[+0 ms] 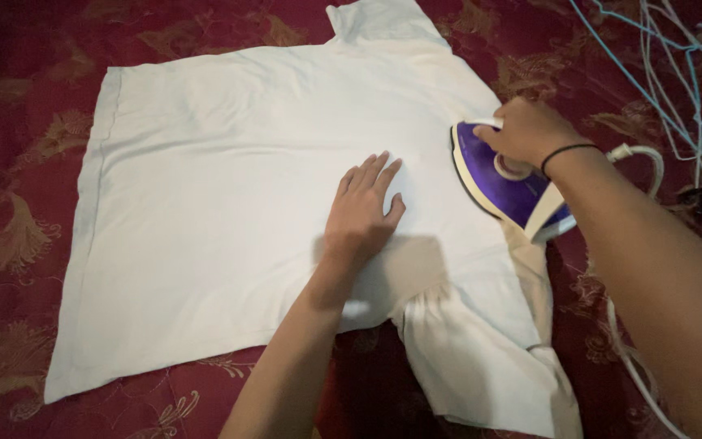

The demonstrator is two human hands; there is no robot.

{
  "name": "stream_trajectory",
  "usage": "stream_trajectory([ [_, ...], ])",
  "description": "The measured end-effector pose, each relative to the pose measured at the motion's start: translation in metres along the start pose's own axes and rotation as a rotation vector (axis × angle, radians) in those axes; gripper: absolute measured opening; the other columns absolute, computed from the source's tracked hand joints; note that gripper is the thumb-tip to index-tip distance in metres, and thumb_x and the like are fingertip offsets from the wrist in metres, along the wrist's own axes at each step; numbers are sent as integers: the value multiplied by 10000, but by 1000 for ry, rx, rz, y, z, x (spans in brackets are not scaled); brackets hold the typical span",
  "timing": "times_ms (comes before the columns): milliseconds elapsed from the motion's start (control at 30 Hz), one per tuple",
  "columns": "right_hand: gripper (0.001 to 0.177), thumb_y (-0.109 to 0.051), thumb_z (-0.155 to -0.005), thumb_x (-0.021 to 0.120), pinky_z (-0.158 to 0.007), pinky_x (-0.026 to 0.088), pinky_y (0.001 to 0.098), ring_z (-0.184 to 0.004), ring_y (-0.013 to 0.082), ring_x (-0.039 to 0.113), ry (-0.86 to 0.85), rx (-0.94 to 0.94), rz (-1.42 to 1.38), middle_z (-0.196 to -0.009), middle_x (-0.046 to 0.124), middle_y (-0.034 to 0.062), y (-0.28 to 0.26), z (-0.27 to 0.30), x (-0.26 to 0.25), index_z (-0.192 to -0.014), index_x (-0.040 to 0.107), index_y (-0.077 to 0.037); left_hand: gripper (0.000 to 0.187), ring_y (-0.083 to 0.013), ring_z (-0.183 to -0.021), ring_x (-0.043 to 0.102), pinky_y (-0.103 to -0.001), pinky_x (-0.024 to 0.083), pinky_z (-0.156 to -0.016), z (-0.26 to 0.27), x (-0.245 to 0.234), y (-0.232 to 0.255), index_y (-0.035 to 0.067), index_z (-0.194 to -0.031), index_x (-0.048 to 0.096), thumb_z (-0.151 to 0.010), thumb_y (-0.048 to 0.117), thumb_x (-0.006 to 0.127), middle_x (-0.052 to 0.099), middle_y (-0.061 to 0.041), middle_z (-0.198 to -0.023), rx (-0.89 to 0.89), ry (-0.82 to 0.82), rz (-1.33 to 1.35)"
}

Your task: The person irons a white shirt laid flat on a patterned bedspread. They use a purple and white iron to smooth the fabric, periodically lifting and repositioning the shirt to access different areas.

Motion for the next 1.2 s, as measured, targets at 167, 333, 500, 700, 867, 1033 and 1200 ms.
stream_trajectory([
  [167, 537, -489, -962, 660, -952, 547, 548, -1045, 438, 716, 15, 26, 3, -1158, 713, 264, -7, 32, -9, -1305, 680, -76, 548, -286, -1462, 403, -455, 277, -1213, 0, 0, 0, 92, -1455, 529, -929, 234, 587, 490, -128, -1546, -6, -16, 4],
  [333, 431, -466, -1023, 603, -871, 575, 541, -994, 439, 719, 134, -26, 141, -1030, 751, 247, -24, 63, -14, -1162, 735, -80, 550, -283, -1471, 396, -452, 271, -1220, 0, 1, -1, 96, -1459, 525, -930, 236, 583, 486, -127, -1554, -5, -27, -1],
  [500, 421, -464, -1037, 579, -820, 576, 535, -941, 424, 733, 178, -65, 201, -973, 756, 230, -31, 58, -15, -1102, 728, -75, 549, -280, -1473, 395, -453, 273, -1220, 0, 2, -2, 98, -1460, 529, -932, 237, 590, 488, -127, -1550, -11, -26, -4],
  [700, 456, -479, -1046, 604, -826, 579, 536, -969, 436, 726, 295, 22, 209, -1035, 742, 257, -13, 18, 0, -1096, 755, -52, 530, -284, -1459, 432, -457, 303, -1213, 1, 2, -3, 95, -1443, 552, -930, 220, 602, 518, -130, -1535, 14, 31, 12],
  [867, 511, -496, -1023, 642, -841, 561, 559, -1007, 462, 702, 308, 83, 114, -1077, 724, 293, 6, -11, 6, -1141, 744, -9, 511, -301, -1438, 461, -468, 326, -1201, 1, 2, -5, 87, -1421, 567, -926, 210, 605, 541, -143, -1512, 26, 53, 12],
  [1033, 496, -487, -1050, 638, -920, 548, 566, -1038, 460, 707, 199, 100, 46, -1082, 739, 296, 11, -4, -5, -1195, 750, -26, 498, -292, -1450, 469, -457, 331, -1219, 4, 1, -6, 91, -1426, 567, -943, 213, 594, 543, -135, -1525, 26, 68, 41],
  [1200, 482, -492, -1001, 645, -905, 552, 554, -970, 399, 731, 161, 70, -77, -1076, 755, 220, -6, 30, -22, -1312, 722, -132, 539, -287, -1483, 398, -451, 279, -1239, 1, 4, -11, 117, -1480, 514, -959, 244, 568, 472, -132, -1572, 21, -15, 9],
])
Point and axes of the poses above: each hand's wrist, its own z-axis away from the middle knuckle, its own x-axis out of the palm, y = z × x, the point moved 3 cm from there along -z, towards the middle knuckle
